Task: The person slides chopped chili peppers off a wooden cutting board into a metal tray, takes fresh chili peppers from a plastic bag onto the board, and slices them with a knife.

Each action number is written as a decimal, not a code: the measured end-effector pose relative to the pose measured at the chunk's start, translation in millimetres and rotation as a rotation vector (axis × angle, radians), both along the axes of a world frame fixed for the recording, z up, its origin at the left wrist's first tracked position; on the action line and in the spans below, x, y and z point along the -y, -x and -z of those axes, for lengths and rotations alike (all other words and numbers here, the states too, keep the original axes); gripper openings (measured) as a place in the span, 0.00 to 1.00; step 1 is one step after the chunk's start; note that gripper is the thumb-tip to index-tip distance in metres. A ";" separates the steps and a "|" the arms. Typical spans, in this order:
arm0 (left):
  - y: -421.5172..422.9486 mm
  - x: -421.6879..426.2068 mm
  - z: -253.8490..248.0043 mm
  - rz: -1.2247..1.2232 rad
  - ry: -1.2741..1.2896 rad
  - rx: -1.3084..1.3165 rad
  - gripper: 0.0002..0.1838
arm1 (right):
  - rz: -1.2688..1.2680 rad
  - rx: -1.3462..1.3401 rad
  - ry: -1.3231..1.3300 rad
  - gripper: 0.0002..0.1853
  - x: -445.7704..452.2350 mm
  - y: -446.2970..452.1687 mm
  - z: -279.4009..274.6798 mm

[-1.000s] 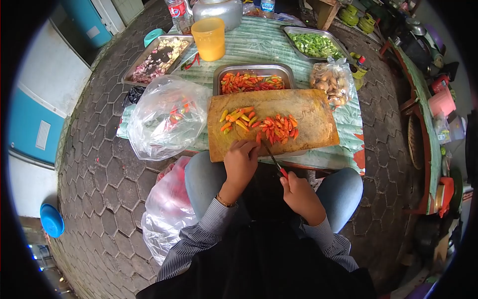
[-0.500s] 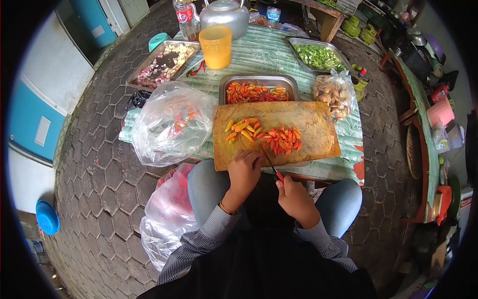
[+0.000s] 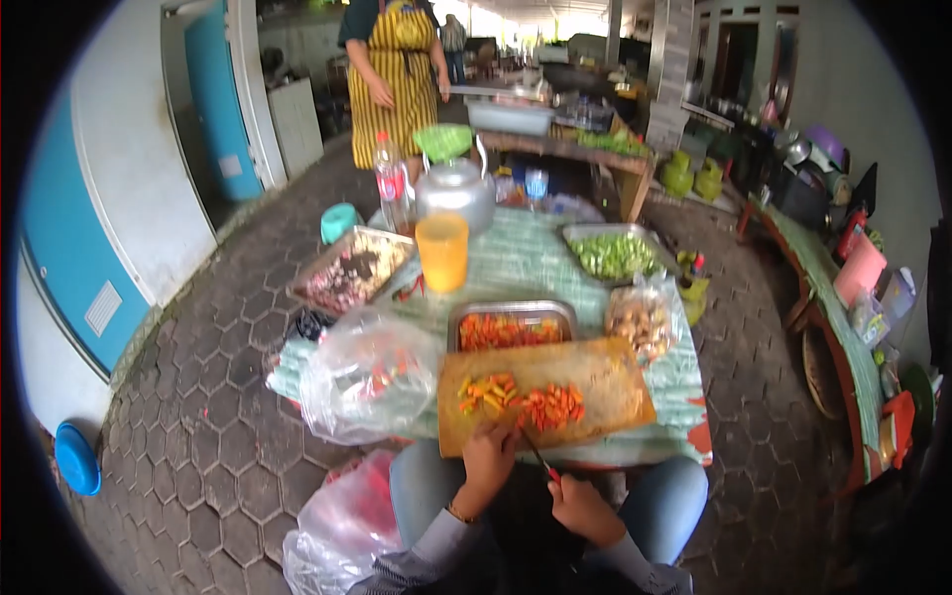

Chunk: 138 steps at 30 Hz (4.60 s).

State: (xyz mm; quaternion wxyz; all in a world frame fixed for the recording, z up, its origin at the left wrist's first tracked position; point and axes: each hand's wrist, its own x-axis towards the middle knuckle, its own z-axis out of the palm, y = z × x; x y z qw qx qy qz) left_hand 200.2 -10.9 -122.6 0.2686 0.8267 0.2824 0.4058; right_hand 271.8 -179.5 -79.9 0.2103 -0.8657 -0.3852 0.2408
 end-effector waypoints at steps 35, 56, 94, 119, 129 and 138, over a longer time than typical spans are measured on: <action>10.0 -35.4 -37.6 0.000 -0.096 -0.044 0.07 | -0.085 -0.037 -0.172 0.18 -1.8 -29.3 -1.8; -30.1 -43.1 -38.6 0.042 -0.346 -0.419 0.06 | -0.051 0.044 -0.305 0.17 1.0 -37.2 24.3; 19.6 -12.1 -39.7 0.069 -0.232 -0.342 0.08 | -0.056 -0.053 -0.126 0.18 19.3 -23.9 6.8; 12.6 -12.6 -27.3 0.186 -0.230 -0.247 0.06 | -0.009 0.019 -0.280 0.16 27.3 -20.0 6.1; 13.3 -13.4 -15.2 0.116 -0.210 -0.288 0.06 | -0.068 0.149 -0.484 0.09 7.2 -6.6 9.0; 13.7 -6.8 -21.5 0.116 -0.094 -0.127 0.02 | -0.106 0.206 -0.195 0.10 -10.9 7.9 -2.9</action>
